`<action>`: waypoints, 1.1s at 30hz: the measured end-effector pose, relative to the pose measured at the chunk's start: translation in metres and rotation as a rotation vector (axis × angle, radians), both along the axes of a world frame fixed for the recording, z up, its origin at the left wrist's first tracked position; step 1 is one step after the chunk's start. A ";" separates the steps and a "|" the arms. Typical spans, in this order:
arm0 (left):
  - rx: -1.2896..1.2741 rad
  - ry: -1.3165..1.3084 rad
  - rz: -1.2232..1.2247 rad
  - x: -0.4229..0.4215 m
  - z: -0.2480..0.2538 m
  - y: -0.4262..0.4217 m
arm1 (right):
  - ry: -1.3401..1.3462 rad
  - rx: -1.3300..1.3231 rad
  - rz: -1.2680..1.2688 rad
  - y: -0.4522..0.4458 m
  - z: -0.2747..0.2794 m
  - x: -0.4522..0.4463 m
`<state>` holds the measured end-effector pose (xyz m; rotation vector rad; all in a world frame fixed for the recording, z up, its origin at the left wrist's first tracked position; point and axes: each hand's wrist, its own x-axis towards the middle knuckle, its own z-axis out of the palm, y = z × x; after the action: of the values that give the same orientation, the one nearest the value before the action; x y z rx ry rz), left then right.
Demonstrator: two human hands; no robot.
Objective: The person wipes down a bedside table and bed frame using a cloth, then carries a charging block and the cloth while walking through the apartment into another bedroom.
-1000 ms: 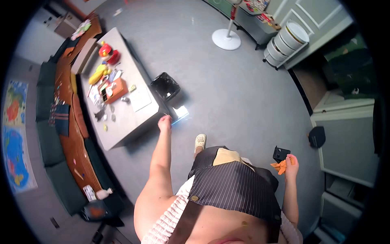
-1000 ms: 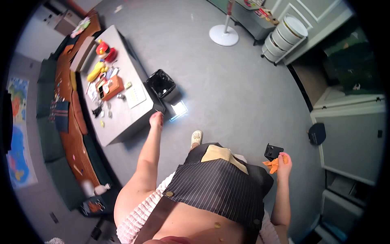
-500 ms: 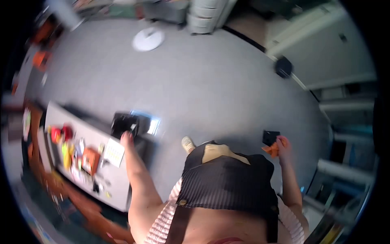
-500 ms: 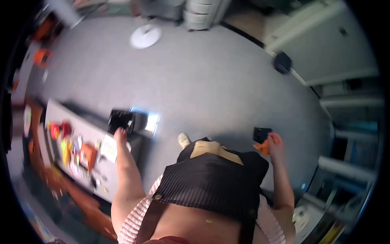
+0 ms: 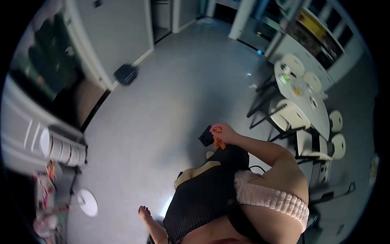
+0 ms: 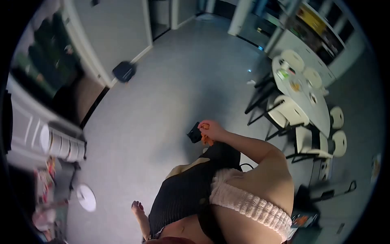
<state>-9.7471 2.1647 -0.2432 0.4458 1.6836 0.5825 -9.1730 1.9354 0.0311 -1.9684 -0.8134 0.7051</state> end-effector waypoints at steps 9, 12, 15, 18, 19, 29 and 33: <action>0.508 -0.454 -0.909 0.524 0.198 -0.040 | 0.260 0.021 0.022 -0.118 0.035 0.204; 0.551 -0.690 -1.243 0.642 0.263 -0.094 | 0.436 -0.150 0.132 -0.107 0.064 0.238; 0.558 -0.852 -1.480 0.731 0.293 -0.128 | 0.425 -0.013 0.227 -0.102 0.066 0.288; 0.572 -0.781 -1.532 0.795 0.307 -0.134 | 0.389 0.092 0.246 -0.095 0.069 0.342; 0.541 -0.797 -1.535 0.814 0.309 -0.133 | 0.349 0.147 0.208 -0.093 0.070 0.359; 0.571 -0.795 -1.762 1.079 0.293 -0.074 | 0.406 0.225 -0.033 -0.048 0.057 0.581; 0.397 -0.871 -1.762 1.210 0.300 -0.065 | 0.298 0.163 -0.211 -0.049 0.073 0.687</action>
<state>-8.5373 2.1001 0.0568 1.4269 -0.0334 -0.2665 -8.4863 1.8869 0.1040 -1.7201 -0.4610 0.7580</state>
